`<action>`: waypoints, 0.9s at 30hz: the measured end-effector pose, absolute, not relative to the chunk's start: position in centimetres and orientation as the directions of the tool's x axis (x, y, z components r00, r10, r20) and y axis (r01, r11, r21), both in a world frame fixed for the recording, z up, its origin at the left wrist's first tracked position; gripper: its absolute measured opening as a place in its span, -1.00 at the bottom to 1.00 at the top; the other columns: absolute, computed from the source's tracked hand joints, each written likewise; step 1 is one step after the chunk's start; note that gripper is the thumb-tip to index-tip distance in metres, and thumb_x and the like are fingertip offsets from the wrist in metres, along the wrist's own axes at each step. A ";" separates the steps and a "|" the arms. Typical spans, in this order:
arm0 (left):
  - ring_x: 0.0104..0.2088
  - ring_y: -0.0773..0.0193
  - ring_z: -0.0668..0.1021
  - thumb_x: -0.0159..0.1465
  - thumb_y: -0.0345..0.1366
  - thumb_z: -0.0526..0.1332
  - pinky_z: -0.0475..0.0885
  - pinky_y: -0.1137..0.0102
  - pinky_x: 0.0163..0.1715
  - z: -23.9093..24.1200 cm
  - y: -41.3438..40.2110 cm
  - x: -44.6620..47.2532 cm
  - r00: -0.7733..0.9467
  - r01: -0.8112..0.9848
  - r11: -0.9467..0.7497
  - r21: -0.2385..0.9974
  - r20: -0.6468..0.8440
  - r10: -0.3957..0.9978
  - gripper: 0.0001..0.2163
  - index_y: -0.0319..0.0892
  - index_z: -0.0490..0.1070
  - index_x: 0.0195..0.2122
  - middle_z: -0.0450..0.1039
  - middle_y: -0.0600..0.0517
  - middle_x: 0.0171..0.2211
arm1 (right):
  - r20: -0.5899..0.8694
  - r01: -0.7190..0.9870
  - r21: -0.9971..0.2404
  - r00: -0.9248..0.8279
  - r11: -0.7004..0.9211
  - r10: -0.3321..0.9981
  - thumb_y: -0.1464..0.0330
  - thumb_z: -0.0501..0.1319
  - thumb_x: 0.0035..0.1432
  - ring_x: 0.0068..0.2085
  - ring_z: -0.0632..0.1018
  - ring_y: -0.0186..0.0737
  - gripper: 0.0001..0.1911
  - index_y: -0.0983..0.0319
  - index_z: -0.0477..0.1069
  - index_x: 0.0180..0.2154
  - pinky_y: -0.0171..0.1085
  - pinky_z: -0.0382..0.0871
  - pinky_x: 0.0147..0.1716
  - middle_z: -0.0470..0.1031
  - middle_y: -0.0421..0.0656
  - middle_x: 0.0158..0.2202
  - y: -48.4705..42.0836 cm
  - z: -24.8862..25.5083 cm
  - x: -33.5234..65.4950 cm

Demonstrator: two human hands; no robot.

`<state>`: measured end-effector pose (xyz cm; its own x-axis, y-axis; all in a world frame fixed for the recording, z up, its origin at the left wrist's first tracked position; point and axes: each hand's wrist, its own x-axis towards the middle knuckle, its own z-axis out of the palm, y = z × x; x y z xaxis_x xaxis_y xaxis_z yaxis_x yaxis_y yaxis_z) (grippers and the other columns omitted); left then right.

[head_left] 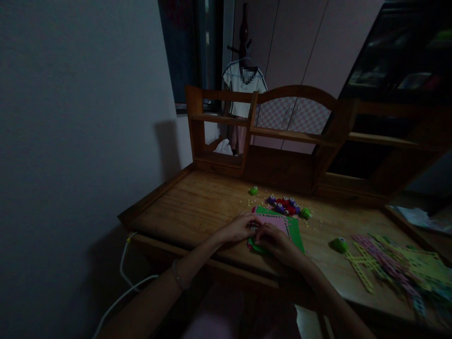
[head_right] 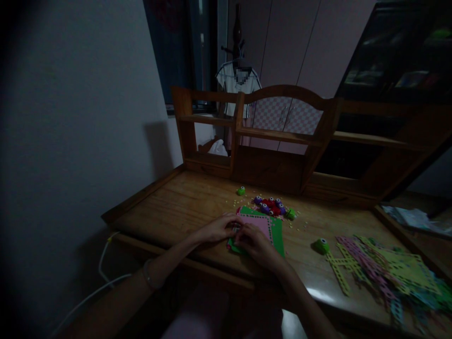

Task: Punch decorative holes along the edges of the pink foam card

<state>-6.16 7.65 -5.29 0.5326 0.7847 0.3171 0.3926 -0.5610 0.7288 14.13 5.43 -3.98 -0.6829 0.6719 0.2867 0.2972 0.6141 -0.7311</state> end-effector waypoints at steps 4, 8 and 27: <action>-0.02 0.18 0.38 0.17 -0.25 0.25 0.31 0.33 -0.01 -5.2 7.6 -6.2 0.536 0.385 -0.567 0.728 0.324 0.780 -0.72 -0.13 0.42 -0.08 0.37 -0.02 -0.09 | 0.234 0.254 -0.808 -0.689 0.531 0.686 0.26 0.19 0.20 -0.15 0.46 -0.20 -0.82 0.18 0.33 -0.17 -0.24 0.34 -0.13 0.41 -0.14 -0.18 5.6 -4.1 14.6; 0.00 0.15 0.37 0.16 -0.26 0.26 0.29 0.30 0.02 -5.0 7.6 -6.4 0.550 0.419 -0.563 0.712 0.294 0.782 -0.70 -0.11 0.41 -0.06 0.38 -0.02 -0.09 | 0.240 0.285 -0.781 -0.684 0.556 0.689 0.26 0.16 0.23 -0.17 0.46 -0.21 -0.85 0.18 0.34 -0.21 -0.25 0.34 -0.15 0.41 -0.14 -0.21 5.9 -4.5 14.9; 0.02 0.15 0.35 0.15 -0.29 0.26 0.25 0.30 0.04 -4.3 7.5 -6.6 0.591 0.432 -0.572 0.697 0.260 0.764 -0.68 -0.11 0.39 -0.05 0.35 -0.02 -0.06 | 0.258 0.263 -0.756 -0.722 0.600 0.642 0.25 0.19 0.21 -0.12 0.43 -0.18 -0.83 0.20 0.46 -0.34 -0.19 0.32 -0.09 0.39 -0.11 -0.20 5.5 -3.2 15.6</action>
<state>-6.57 7.46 -4.34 0.5909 0.7638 0.2597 0.4322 -0.5716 0.6974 15.60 5.53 -3.21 -0.7218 0.6421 0.2580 0.2635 0.5998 -0.7556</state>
